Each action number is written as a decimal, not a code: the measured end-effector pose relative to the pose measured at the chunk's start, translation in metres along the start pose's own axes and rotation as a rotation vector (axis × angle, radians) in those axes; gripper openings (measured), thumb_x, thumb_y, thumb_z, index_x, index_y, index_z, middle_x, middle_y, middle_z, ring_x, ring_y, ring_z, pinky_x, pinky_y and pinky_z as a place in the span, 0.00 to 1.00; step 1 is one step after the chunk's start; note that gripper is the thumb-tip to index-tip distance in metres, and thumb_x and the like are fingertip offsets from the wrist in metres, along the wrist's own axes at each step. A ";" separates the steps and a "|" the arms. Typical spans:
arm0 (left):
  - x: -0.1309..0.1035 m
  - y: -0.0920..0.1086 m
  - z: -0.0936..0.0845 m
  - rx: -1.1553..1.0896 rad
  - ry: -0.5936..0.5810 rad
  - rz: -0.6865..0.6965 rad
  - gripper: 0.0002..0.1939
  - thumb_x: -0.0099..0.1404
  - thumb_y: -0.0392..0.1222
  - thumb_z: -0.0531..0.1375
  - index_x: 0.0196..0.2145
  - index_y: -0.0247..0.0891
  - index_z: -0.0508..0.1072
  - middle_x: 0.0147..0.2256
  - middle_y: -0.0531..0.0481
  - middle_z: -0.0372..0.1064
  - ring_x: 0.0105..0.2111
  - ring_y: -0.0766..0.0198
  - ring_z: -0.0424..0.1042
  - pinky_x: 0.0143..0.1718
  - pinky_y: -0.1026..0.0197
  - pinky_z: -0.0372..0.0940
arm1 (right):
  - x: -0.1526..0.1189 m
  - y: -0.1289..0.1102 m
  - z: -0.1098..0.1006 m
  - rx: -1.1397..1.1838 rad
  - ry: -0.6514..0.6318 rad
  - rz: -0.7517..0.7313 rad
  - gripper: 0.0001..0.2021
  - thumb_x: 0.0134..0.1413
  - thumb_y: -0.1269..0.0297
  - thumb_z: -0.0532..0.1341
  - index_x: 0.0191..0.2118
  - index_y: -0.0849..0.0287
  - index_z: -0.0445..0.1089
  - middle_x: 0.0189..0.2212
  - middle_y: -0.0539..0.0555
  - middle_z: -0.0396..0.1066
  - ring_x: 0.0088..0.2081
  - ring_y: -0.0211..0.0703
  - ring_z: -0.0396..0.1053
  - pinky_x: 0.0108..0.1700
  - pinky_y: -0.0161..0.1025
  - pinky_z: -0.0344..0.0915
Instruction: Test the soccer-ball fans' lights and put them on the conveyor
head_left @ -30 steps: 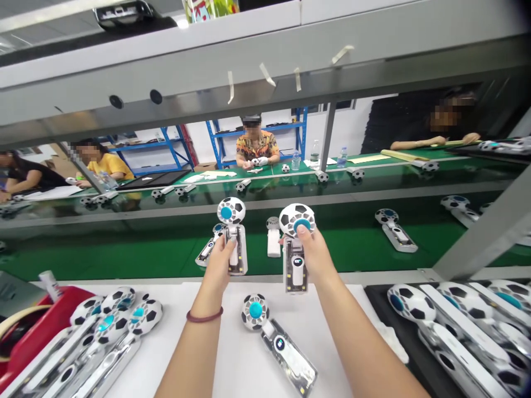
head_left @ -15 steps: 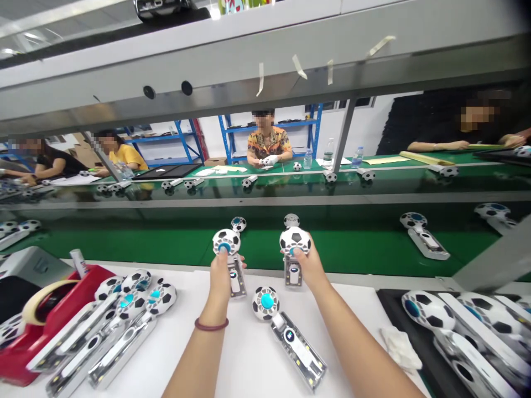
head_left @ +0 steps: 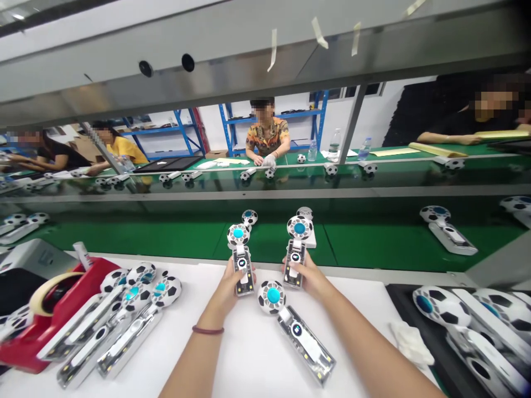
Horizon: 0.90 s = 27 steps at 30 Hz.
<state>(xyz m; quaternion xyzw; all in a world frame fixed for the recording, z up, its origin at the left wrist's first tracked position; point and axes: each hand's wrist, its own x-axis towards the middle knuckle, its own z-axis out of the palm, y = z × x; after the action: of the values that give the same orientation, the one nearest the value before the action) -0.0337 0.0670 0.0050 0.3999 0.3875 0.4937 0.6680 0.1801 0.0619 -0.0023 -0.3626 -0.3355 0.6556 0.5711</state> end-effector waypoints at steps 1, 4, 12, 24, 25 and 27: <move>0.000 0.000 0.000 -0.007 -0.011 -0.008 0.24 0.52 0.42 0.63 0.45 0.42 0.57 0.33 0.51 0.68 0.27 0.63 0.71 0.29 0.60 0.66 | 0.000 0.000 0.000 0.015 -0.024 0.016 0.29 0.36 0.61 0.69 0.45 0.54 0.55 0.32 0.49 0.70 0.32 0.43 0.70 0.34 0.40 0.67; -0.002 0.000 0.001 -0.020 -0.021 -0.030 0.24 0.53 0.39 0.62 0.46 0.43 0.57 0.32 0.51 0.68 0.27 0.62 0.70 0.27 0.60 0.66 | 0.001 0.003 0.001 0.036 -0.084 0.055 0.30 0.34 0.65 0.69 0.45 0.54 0.55 0.31 0.49 0.70 0.32 0.44 0.70 0.35 0.41 0.66; -0.001 0.000 0.001 -0.016 -0.020 -0.033 0.21 0.54 0.38 0.61 0.44 0.42 0.57 0.33 0.50 0.68 0.28 0.62 0.71 0.27 0.60 0.66 | 0.003 0.004 -0.001 0.047 -0.107 0.107 0.30 0.36 0.69 0.66 0.47 0.53 0.52 0.33 0.49 0.69 0.33 0.44 0.69 0.36 0.43 0.66; -0.002 -0.001 0.003 -0.006 -0.052 0.004 0.28 0.53 0.40 0.64 0.48 0.44 0.54 0.33 0.50 0.68 0.28 0.61 0.71 0.29 0.58 0.66 | 0.000 -0.001 0.001 0.060 -0.098 0.129 0.33 0.31 0.68 0.67 0.48 0.51 0.54 0.32 0.49 0.69 0.33 0.46 0.69 0.37 0.45 0.64; -0.001 -0.002 0.002 -0.006 -0.057 0.006 0.28 0.54 0.40 0.63 0.48 0.44 0.54 0.34 0.50 0.68 0.28 0.61 0.71 0.29 0.58 0.66 | 0.000 -0.001 0.002 0.061 -0.100 0.125 0.33 0.31 0.68 0.67 0.47 0.51 0.53 0.32 0.49 0.69 0.33 0.46 0.69 0.37 0.45 0.64; -0.001 -0.003 0.002 -0.007 -0.062 0.012 0.27 0.55 0.40 0.63 0.48 0.44 0.54 0.34 0.50 0.68 0.29 0.61 0.71 0.30 0.58 0.66 | 0.001 -0.001 0.002 0.063 -0.104 0.114 0.33 0.32 0.67 0.67 0.47 0.51 0.53 0.31 0.49 0.69 0.33 0.46 0.69 0.37 0.44 0.64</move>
<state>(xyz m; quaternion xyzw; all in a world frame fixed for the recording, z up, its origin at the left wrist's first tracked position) -0.0313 0.0654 0.0033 0.4149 0.3626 0.4865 0.6780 0.1791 0.0627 -0.0001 -0.3286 -0.3226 0.7153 0.5256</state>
